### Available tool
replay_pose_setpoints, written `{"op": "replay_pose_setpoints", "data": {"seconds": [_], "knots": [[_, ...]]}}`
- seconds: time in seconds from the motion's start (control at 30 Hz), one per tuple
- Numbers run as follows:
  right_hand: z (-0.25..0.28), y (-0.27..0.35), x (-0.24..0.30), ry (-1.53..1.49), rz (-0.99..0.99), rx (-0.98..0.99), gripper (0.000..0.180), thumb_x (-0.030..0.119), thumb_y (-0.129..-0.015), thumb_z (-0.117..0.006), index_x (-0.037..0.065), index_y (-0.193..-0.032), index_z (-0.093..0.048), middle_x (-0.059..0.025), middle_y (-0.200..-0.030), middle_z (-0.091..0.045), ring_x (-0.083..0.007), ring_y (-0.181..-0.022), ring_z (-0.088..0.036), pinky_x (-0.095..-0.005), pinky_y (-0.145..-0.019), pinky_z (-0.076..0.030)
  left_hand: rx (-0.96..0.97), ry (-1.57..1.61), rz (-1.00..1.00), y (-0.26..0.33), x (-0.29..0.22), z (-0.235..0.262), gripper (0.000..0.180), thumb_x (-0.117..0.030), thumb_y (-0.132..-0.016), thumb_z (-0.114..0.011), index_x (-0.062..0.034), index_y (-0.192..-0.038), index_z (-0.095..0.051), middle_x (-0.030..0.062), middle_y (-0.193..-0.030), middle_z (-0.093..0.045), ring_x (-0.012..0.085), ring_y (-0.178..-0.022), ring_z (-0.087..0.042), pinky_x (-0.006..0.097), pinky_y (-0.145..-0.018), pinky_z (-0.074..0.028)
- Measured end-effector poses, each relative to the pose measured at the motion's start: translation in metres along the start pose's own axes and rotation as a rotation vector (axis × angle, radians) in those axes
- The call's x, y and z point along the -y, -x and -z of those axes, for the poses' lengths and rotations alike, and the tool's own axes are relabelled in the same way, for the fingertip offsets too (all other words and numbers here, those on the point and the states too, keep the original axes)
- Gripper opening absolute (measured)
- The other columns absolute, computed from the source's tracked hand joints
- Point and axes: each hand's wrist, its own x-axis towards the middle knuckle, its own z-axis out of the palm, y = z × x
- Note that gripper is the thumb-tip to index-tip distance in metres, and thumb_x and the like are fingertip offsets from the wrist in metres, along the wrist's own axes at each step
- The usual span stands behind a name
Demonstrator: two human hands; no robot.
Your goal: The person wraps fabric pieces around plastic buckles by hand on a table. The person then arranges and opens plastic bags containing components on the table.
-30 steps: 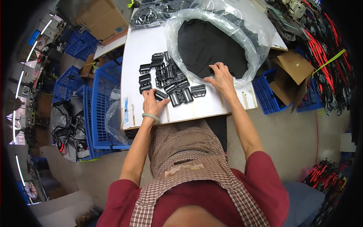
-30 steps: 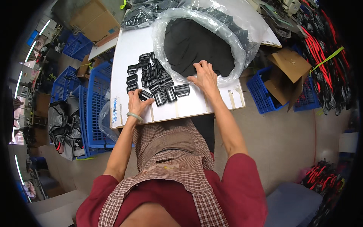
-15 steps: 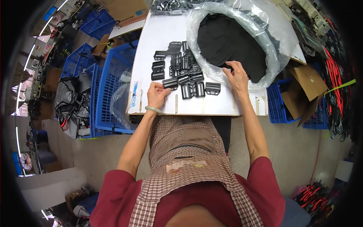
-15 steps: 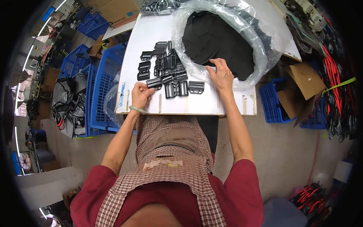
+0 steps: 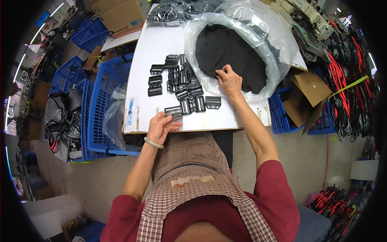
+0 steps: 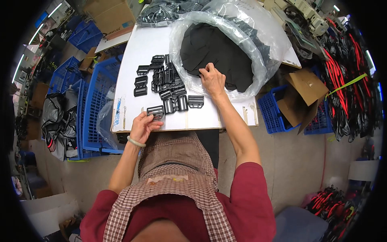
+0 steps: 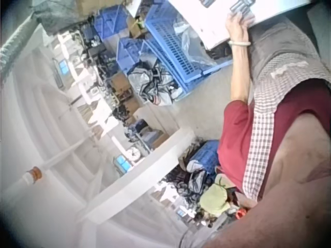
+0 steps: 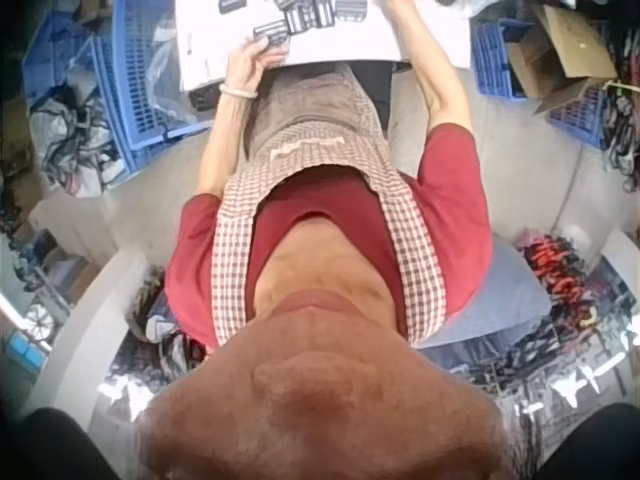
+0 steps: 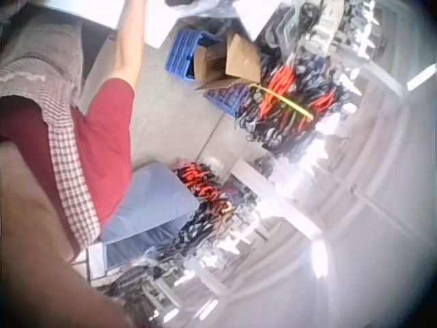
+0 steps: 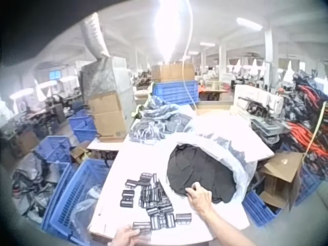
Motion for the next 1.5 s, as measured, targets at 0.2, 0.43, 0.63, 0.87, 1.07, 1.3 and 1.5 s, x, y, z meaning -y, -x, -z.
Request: {"op": "replay_pose_setpoints", "data": {"seconds": [0.2, 0.43, 0.63, 0.87, 1.07, 1.3, 1.5], "knots": [[0.030, -0.033, -0.015, -0.190, -0.089, -0.385, 0.012, 0.015, -0.078, -0.069, 0.003, -0.081, -0.066, -0.0082, -0.081, -0.062, -0.0250, -0.062, -0.064, -0.0343, -0.055, -0.049, 0.032, -0.158, -0.023, 0.015, -0.011, -0.014, 0.018, 0.000, -0.088, -0.054, 0.0073, -0.103, -0.049, 0.0240, -0.091, -0.064, 0.0270, -0.071, -0.069, 0.027, -0.058, -0.060], [0.062, -0.083, -0.031, -0.657, -0.644, -0.064, 0.022, 0.017, -0.073, -0.073, -0.001, -0.068, -0.061, -0.0059, -0.055, -0.058, -0.0149, -0.043, -0.058, -0.0250, -0.042, -0.041, 0.021, -0.091, 0.007, 0.007, -0.018, -0.025, 0.020, 0.000, -0.088, -0.054, 0.0075, -0.107, -0.050, 0.0248, -0.087, -0.065, 0.0253, -0.068, -0.069, 0.026, -0.054, -0.059], [0.084, -0.076, -0.014, -0.441, -0.378, -0.508, 0.023, 0.023, -0.090, -0.058, 0.001, -0.083, -0.061, -0.0062, -0.054, -0.057, -0.0119, -0.045, -0.059, -0.0206, -0.037, -0.037, 0.025, -0.071, -0.019, 0.004, -0.010, -0.055, 0.018, 0.000, -0.088, -0.054, 0.0066, -0.104, -0.049, 0.0235, -0.086, -0.065, 0.0252, -0.068, -0.069, 0.025, -0.053, -0.058], [0.098, 0.019, 0.092, -1.345, -0.462, 0.194, 0.021, 0.020, -0.096, -0.049, 0.005, -0.085, -0.041, -0.0048, -0.057, -0.052, -0.0170, -0.045, -0.061, -0.0208, -0.032, -0.040, 0.031, -0.200, -0.092, 0.012, -0.007, -0.078, 0.024, 0.001, -0.087, -0.056, 0.0082, -0.108, -0.050, 0.0214, -0.085, -0.066, 0.0219, -0.063, -0.068, 0.024, -0.052, -0.056], [0.096, 0.033, 0.108, -1.189, -0.349, 0.146, 0.019, 0.018, -0.098, -0.046, 0.004, -0.087, -0.040, -0.0033, -0.057, -0.050, -0.0153, -0.047, -0.062, -0.0199, -0.035, -0.042, 0.097, -0.283, -0.136, 0.030, -0.015, -0.084, 0.030, 0.002, -0.086, -0.056, 0.0099, -0.114, -0.050, 0.0201, -0.082, -0.067, 0.0220, -0.061, -0.067, 0.024, -0.049, -0.056], [0.116, 0.060, 0.127, -1.087, -0.325, 0.180, 0.019, 0.016, -0.097, -0.049, 0.003, -0.084, -0.043, -0.0043, -0.060, -0.053, -0.0140, -0.049, -0.062, -0.0202, -0.039, -0.045, 0.171, -0.280, -0.130, 0.041, -0.015, -0.081, 0.029, 0.002, -0.085, -0.057, 0.0129, -0.111, -0.048, 0.0194, -0.078, -0.066, 0.0235, -0.059, -0.067, 0.025, -0.048, -0.056], [0.120, 0.087, 0.139, -1.202, -0.452, 0.129, 0.020, 0.015, -0.091, -0.059, 0.003, -0.077, -0.052, -0.0005, -0.059, -0.053, -0.0079, -0.051, -0.056, -0.0186, -0.043, -0.042, 0.149, -0.277, -0.153, 0.052, -0.007, -0.074, 0.022, 0.001, -0.086, -0.057, 0.0106, -0.105, -0.050, 0.0194, -0.075, -0.065, 0.0231, -0.059, -0.067, 0.024, -0.048, -0.056]]}}
